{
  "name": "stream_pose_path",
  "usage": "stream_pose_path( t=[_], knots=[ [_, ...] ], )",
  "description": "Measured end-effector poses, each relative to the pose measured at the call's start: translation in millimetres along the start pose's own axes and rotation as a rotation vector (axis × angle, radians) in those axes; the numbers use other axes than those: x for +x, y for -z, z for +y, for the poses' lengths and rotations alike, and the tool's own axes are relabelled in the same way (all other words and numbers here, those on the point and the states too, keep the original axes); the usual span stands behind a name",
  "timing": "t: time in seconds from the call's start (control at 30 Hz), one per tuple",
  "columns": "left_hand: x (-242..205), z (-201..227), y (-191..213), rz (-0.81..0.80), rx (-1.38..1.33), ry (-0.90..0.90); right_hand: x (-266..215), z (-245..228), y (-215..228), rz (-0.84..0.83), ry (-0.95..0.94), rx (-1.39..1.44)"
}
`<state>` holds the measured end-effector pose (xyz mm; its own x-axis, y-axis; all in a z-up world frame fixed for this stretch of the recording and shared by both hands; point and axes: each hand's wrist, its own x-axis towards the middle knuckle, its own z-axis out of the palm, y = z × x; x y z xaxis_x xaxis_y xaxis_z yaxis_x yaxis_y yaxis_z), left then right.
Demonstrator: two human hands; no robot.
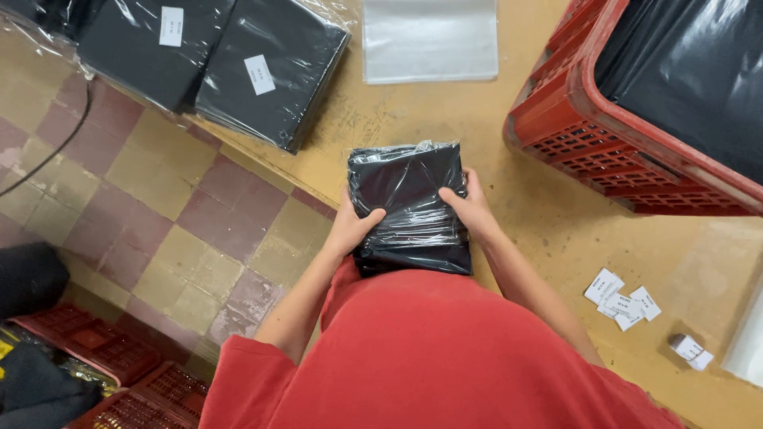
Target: The person repeatedly places black rectangular items into clear plastic bags, seals them, and affixes small white labels. They then stack the packaged items on the table and transfer them into a red plastic crate.
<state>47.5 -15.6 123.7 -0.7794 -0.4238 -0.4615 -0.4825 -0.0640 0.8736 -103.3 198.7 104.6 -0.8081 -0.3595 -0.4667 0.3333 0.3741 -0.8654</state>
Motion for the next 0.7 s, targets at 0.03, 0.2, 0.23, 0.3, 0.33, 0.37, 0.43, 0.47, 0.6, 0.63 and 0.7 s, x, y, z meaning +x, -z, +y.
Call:
stream_pose_path(
  t=[0.03, 0.2, 0.23, 0.3, 0.33, 0.37, 0.43, 0.47, 0.6, 0.63, 0.7],
  knots=[
    [-1, 0, 1, -0.004, -0.001, -0.001, -5, 4, 2, -0.018, 0.013, 0.001],
    [-20, 0, 3, -0.027, 0.105, 0.04, -43, 9, 7, -0.058, -0.033, -0.036],
    [-31, 12, 3, -0.044, 0.122, 0.072, -50, 12, 10, -0.075, -0.057, -0.125],
    [-48, 22, 3, -0.06, 0.136, 0.101, -66, 11, 13, -0.091, -0.079, -0.215],
    [-53, 19, 1, -0.069, 0.159, 0.182, -75, 7, 13, -0.091, -0.083, -0.205],
    [-60, 16, 1, -0.077, 0.184, 0.265, -85, 5, 12, -0.093, -0.089, -0.193],
    [-54, 5, 1, -0.04, 0.095, 0.252, -92, -9, 9, -0.104, -0.069, -0.042],
    [-51, 0, 0, -0.004, 0.007, 0.239, -95, -16, 9, -0.116, -0.049, 0.109],
    [-61, 65, 13, 0.007, -0.047, 0.164, -81, -29, 14, -0.103, 0.006, 0.159],
    [-64, 83, 17, 0.005, -0.103, 0.026, -75, -29, 14, -0.08, 0.029, 0.172],
    [-66, 101, 30, 0.003, -0.157, -0.121, -72, -32, 12, -0.056, 0.062, 0.186]
  ],
)
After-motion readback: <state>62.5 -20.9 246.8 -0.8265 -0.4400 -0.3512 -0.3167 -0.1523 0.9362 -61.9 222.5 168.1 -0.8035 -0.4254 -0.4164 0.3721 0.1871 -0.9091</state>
